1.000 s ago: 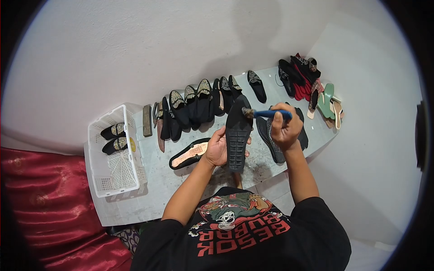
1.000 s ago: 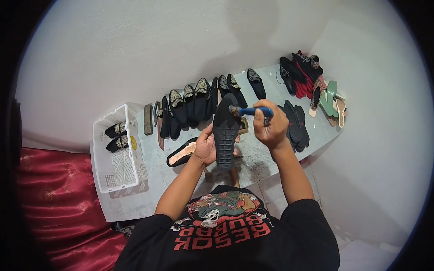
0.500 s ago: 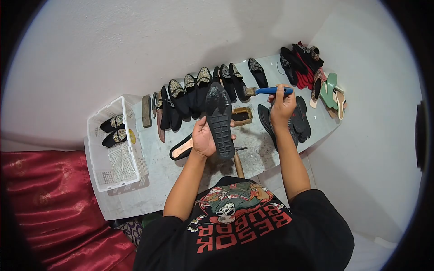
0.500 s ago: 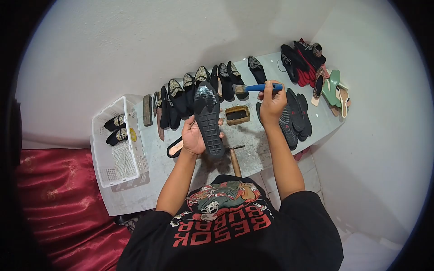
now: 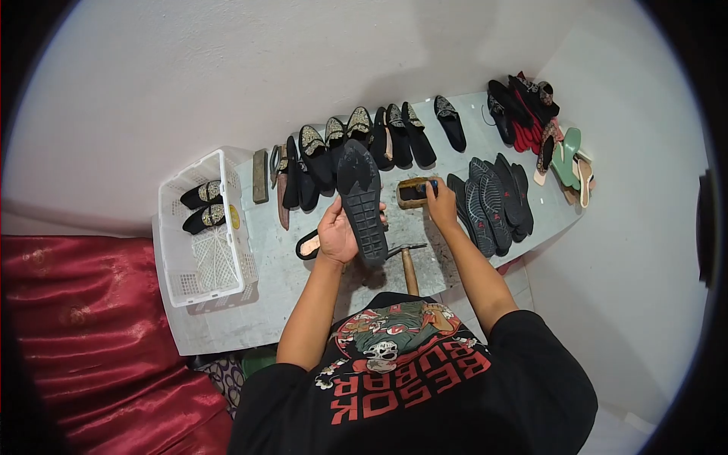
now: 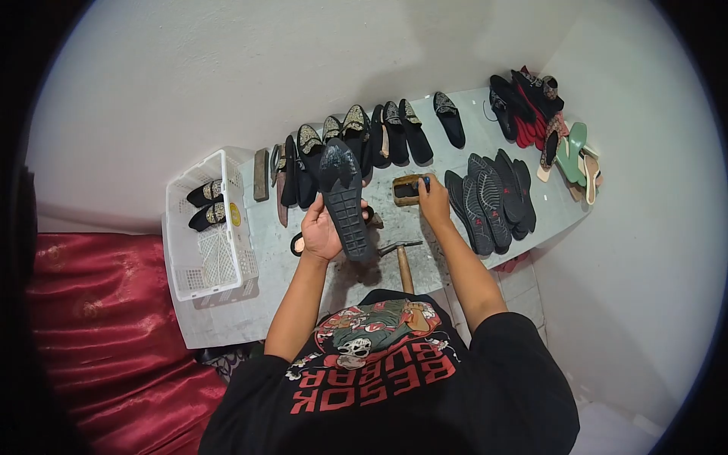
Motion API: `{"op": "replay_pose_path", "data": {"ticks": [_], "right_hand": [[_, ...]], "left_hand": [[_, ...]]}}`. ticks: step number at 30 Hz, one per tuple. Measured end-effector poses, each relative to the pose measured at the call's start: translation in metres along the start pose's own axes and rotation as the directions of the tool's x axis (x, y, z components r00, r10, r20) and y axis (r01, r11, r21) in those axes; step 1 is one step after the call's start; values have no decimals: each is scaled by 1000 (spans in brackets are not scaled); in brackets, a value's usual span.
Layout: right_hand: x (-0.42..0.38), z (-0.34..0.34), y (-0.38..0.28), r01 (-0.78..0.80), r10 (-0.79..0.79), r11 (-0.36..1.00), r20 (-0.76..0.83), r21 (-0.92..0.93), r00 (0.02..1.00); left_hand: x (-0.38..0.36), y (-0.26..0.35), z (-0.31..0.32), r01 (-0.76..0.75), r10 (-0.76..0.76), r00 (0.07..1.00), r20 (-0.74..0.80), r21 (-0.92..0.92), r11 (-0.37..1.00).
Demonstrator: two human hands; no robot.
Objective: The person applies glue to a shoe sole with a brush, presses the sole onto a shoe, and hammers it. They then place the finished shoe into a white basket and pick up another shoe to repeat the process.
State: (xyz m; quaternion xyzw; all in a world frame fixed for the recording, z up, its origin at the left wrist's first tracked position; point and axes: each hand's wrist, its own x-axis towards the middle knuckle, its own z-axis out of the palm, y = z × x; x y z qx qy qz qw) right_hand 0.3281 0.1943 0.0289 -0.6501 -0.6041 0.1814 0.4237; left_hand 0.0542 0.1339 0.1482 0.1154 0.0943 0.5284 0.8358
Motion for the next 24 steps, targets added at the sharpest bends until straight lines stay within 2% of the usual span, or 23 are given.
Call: {"op": "replay_pose_path", "data": {"ticks": [2,8,10,11,12,13,14,16,18,20,21,23,24], "right_hand": [[-5,3,-2,-13,12,1000,38,15,999],[-9,8,-14,-83,79,996,116,27,990],[-8,13,-6,-34,41,994,-66,104,997],[-7,13,-2,-30,37,994,-66,103,997],[-7,10,2,-226,242,934,-25,277,970],[-6,8,6,-404,426,806,52,432,903],[-5,4,10,-400,420,809,53,431,906],[-3,-5,19,-454,541,629,64,631,839],[4,-21,22,-420,526,625,43,658,849],[17,-43,10,-337,505,615,-29,713,862],[22,-56,-6,-285,466,635,-61,718,883],[35,-87,-54,-180,381,653,-113,736,918],[40,-97,-74,-176,380,655,-118,735,918]], "left_hand": [[-1,0,-3,29,-27,998,65,-26,999],[3,-3,-3,40,-40,996,86,-4,999],[7,-5,-11,49,-45,992,121,-24,999],[8,-6,-15,58,-50,987,155,-42,997],[9,-7,-12,54,-47,986,158,-42,998],[10,-10,-10,25,-23,995,96,-29,999],[11,-12,-7,-3,4,999,32,-15,1000],[12,-15,-13,10,-9,1000,16,-14,1000],[12,-18,-17,18,-18,1000,0,-17,1000],[13,-18,-18,96,-92,992,82,-42,995],[13,-18,-19,90,-86,993,85,-43,995],[15,-17,-20,174,-171,978,120,-15,985],[16,-18,-18,176,-173,977,124,-14,984]]}}
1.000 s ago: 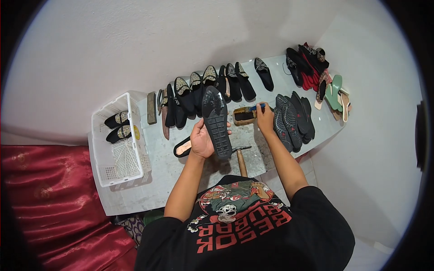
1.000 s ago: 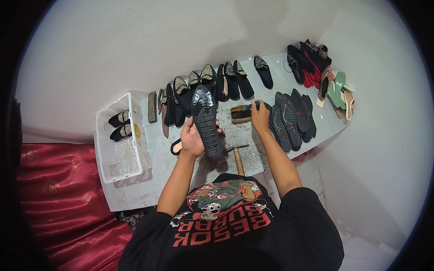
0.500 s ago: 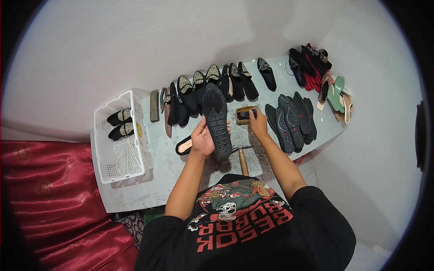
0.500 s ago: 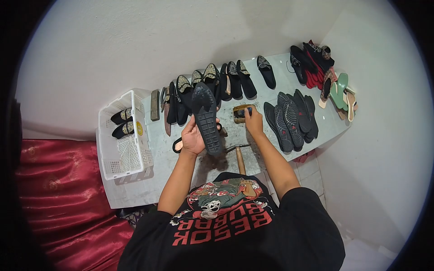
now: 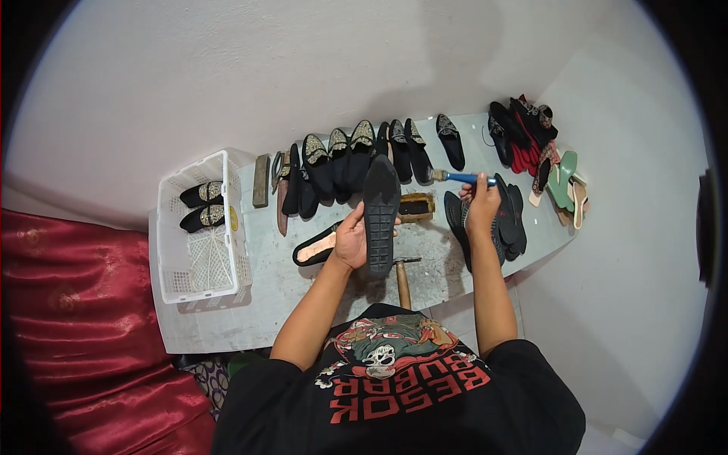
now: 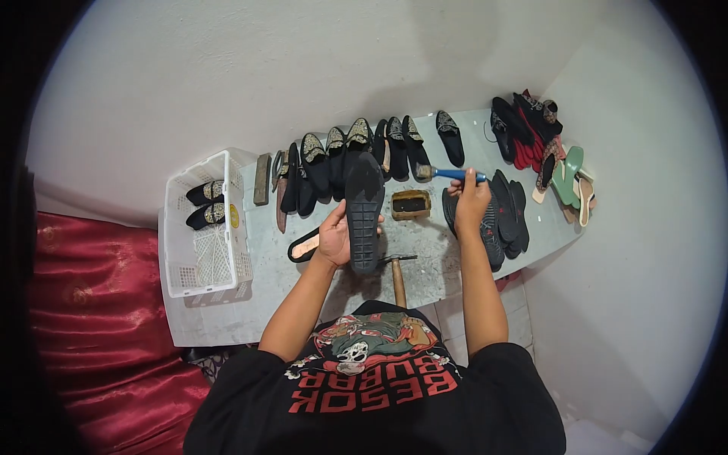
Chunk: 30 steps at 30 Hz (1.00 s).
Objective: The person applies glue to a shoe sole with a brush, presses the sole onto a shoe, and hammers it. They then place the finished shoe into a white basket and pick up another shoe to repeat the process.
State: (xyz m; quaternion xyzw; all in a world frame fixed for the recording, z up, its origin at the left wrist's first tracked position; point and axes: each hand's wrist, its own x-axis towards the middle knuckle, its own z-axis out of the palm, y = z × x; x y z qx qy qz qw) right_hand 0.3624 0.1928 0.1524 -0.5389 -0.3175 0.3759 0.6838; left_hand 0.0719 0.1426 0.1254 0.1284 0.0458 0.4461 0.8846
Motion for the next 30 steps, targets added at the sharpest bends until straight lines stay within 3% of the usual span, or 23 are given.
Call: {"op": "replay_pose_path", "data": {"ticks": [5,11,16,18,20,22,24,26,30], "right_hand": [[-18,34,-75,165,-168,986,131,36,977],[-37,59,-91,332,-313,942,230,-49,922],[-49,51,-93,412,-357,897,288,-161,889],[-48,52,-95,459,-405,877,293,-142,866],[-45,59,-101,483,-426,857,281,-179,860],[-45,62,-109,511,-454,834,270,-207,849],[-43,60,-114,621,-510,741,386,-258,769],[-45,53,-118,643,-509,702,416,-306,754],[-46,53,-123,634,-474,694,446,-342,759]], "left_hand": [[8,-11,1,41,-40,999,-20,52,998],[7,-17,19,75,-75,997,4,86,993],[4,-14,12,27,-27,1000,-6,66,997],[3,-14,5,37,-37,999,3,26,999],[1,-15,-1,138,-140,988,69,33,990],[2,-21,4,114,-115,992,55,28,993],[1,-21,7,84,-85,996,41,28,996],[0,-17,8,103,-98,992,82,-49,994],[-2,-16,1,131,-131,990,56,-7,991]]}}
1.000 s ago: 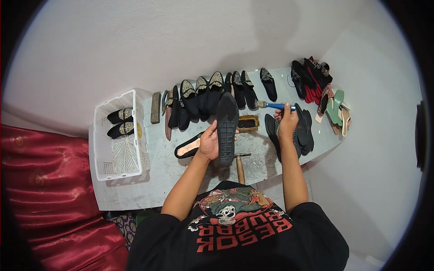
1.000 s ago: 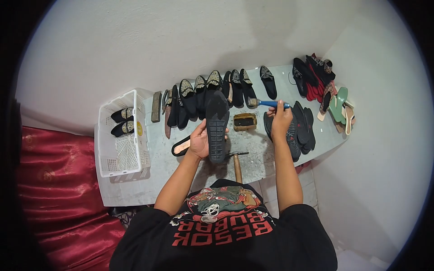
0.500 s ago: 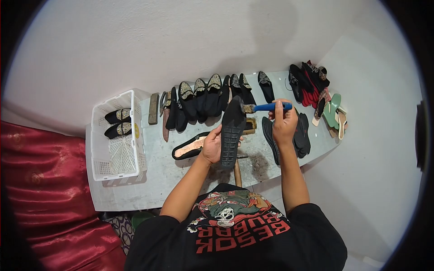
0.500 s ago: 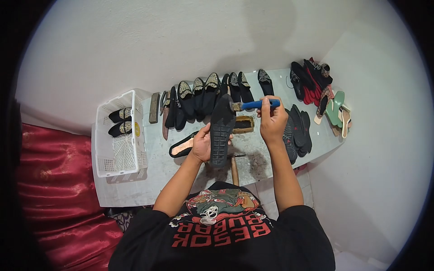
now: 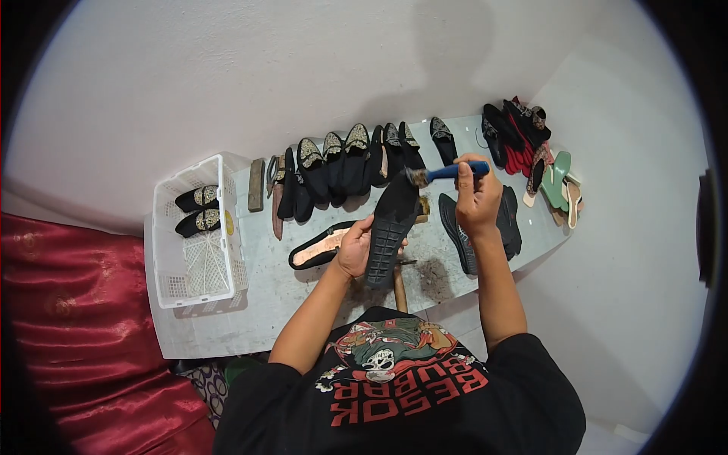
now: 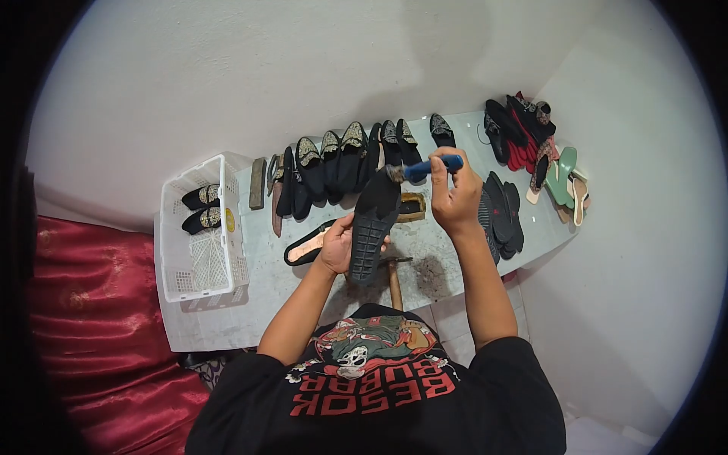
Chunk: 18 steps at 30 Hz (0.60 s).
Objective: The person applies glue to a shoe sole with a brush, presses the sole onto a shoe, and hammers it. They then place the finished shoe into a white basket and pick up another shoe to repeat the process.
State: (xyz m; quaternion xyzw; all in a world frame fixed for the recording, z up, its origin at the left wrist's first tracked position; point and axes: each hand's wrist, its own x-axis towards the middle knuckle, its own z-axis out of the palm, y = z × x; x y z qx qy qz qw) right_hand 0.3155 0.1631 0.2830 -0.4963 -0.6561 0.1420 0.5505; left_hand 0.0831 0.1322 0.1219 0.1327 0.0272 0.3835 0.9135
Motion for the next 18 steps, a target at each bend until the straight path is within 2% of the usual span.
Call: {"op": "replay_pose_path", "data": {"ticks": [3,4,7,8,10,15,18], "right_hand": [[11,4,-10,155,-156,987,-6,-42,988],[11,2,-13,155,-156,987,-12,-43,988],[5,-5,-24,127,-118,990,134,-55,984],[5,-5,-22,130,-122,990,138,-53,983],[3,-3,-20,241,-237,969,67,-60,969],[14,3,-17,227,-227,972,6,-55,974],[6,-5,-19,207,-203,976,55,-70,978]], "left_hand": [[2,-2,3,26,-27,999,29,47,999],[2,-3,6,6,-6,999,44,19,1000],[4,-1,7,-11,12,999,38,-28,1000],[3,1,7,-7,8,1000,16,-47,999],[3,2,2,10,-9,1000,29,-25,1000],[3,-7,2,57,-59,998,36,44,997],[3,-6,5,64,-62,996,59,-41,997]]}}
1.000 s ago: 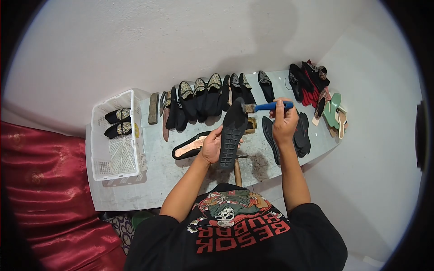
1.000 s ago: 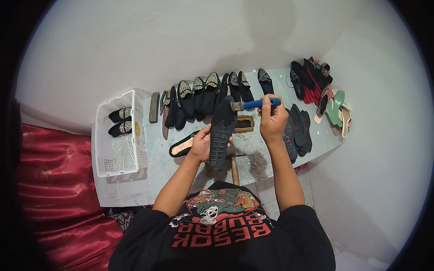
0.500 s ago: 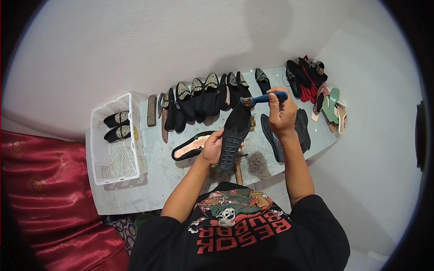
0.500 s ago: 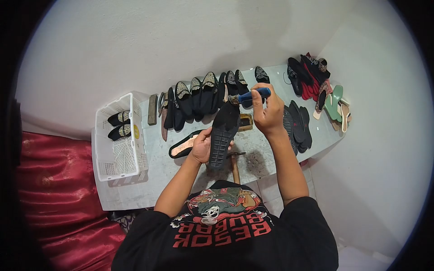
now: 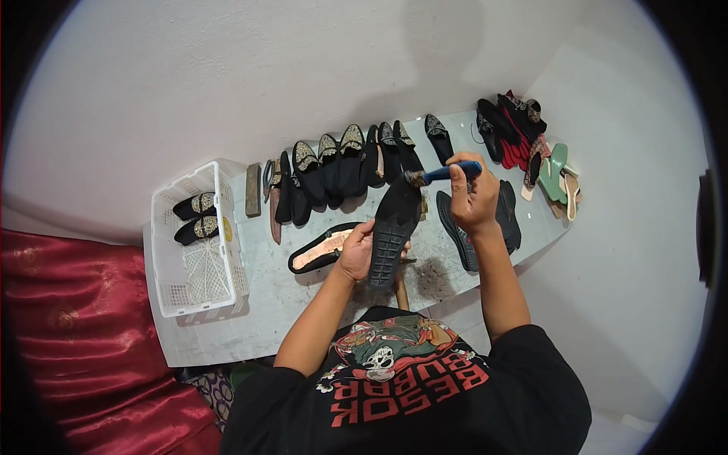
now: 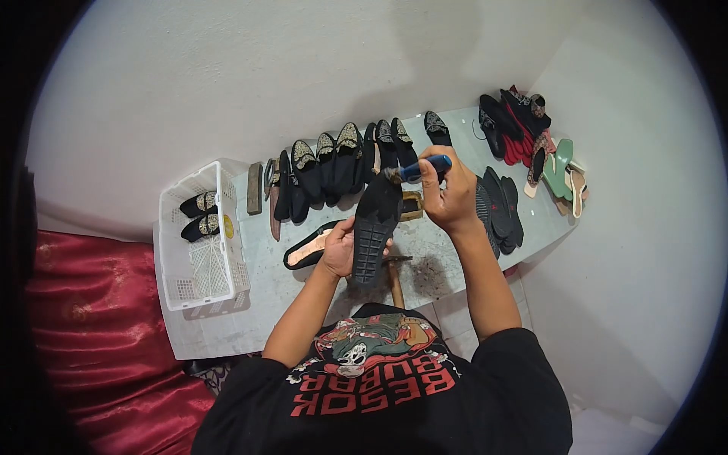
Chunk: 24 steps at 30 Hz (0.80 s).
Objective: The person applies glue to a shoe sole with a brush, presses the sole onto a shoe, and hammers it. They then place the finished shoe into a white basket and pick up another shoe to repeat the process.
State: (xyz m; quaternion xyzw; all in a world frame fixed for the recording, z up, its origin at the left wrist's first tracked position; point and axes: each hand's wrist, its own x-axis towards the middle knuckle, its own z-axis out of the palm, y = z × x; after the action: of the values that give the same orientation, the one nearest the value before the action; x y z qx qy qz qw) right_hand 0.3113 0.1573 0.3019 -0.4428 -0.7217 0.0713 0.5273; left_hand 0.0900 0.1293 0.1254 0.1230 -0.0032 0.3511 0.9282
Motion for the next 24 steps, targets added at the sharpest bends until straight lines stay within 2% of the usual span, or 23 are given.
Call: {"op": "replay_pose_path", "data": {"ticks": [3,5,6,7,10,12,14,16,19,21,23,24], "right_hand": [[-7,-4,2,35,-35,999,38,-13,999],[-1,1,6,50,-51,998,0,-31,999],[1,3,7,67,-69,996,-42,-52,997],[4,3,4,2,-2,1000,-24,-17,1000],[2,1,0,-17,17,1000,-16,-12,1000],[-6,2,0,43,-44,999,-21,-33,999],[-17,3,-5,103,-103,995,-9,12,995],[-24,4,-13,55,-56,998,32,35,998],[-21,12,-19,155,-155,987,-5,41,988],[-18,9,-15,99,-99,995,-27,9,995],[-18,5,-16,17,-18,1000,-73,-10,997],[-19,4,-17,21,-22,1000,-67,-8,998]], "left_hand": [[-1,4,-2,-12,9,998,-67,-36,999],[-2,4,-10,28,-29,999,26,11,1000],[-1,2,-9,37,-38,999,26,10,999],[2,-1,-8,28,-28,999,23,5,1000],[6,0,0,5,-5,1000,15,7,1000],[7,2,10,-21,21,1000,10,3,1000],[8,6,26,-77,74,994,-79,-40,996],[8,7,23,-104,102,993,-65,-38,994],[10,6,19,-114,113,992,-58,-10,993],[14,3,15,-106,107,992,-62,15,994],[17,2,9,-152,149,987,68,46,987],[18,2,10,-159,155,985,69,44,986]]}}
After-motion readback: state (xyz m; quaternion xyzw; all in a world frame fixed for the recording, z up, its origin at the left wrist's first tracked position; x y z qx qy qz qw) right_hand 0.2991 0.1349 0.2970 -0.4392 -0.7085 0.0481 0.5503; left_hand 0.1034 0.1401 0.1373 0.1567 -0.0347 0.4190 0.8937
